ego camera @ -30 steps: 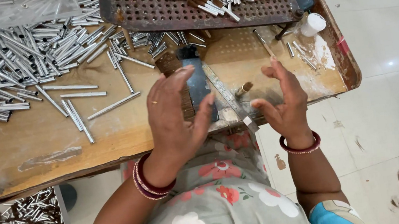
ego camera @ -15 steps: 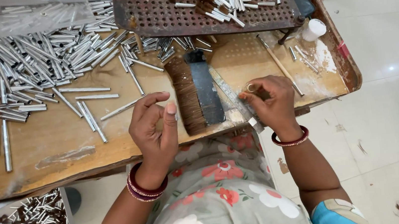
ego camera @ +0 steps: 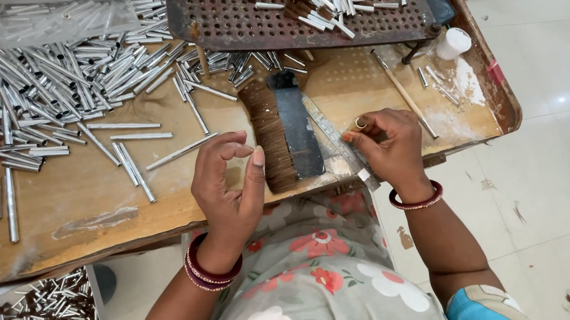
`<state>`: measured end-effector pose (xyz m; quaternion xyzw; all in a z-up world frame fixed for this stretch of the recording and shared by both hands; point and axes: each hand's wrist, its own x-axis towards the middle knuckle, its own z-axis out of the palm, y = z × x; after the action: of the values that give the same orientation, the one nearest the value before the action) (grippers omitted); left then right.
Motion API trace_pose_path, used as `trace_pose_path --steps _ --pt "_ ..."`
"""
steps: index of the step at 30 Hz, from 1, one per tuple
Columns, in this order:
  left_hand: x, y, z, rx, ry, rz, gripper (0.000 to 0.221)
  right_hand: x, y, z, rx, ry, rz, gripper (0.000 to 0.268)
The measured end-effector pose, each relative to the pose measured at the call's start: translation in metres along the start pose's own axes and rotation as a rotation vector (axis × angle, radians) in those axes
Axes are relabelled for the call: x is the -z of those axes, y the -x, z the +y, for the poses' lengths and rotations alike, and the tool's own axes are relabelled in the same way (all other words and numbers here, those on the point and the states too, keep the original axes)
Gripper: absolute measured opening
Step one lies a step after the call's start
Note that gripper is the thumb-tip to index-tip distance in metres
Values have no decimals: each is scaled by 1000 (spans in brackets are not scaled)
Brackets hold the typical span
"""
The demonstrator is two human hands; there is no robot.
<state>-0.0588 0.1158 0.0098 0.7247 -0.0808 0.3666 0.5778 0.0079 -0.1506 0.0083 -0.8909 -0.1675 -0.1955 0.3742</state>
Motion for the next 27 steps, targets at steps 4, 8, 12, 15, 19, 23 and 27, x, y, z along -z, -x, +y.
trace_pose_path --steps 4,8,12,15,19,23,27 --pt "0 -3 0 4 9 -3 12 5 -5 -9 275 206 114 28" --pt "2 0 1 -10 -8 -6 12 6 -5 -6 21 57 -37 29" --pt "2 1 0 -10 -1 -8 12 21 -12 -15 135 19 -3 28" --pt "2 1 0 -13 -9 -6 12 25 -17 -10 85 2 -45 16" --pt "2 0 2 -7 -12 -13 13 25 -20 -12 12 18 -68 12" --pt "-4 1 10 -44 -3 -24 14 18 -12 -11 42 -68 47 12" --pt "-20 1 36 -118 48 -109 24 -3 18 -9 -70 -790 331 18"
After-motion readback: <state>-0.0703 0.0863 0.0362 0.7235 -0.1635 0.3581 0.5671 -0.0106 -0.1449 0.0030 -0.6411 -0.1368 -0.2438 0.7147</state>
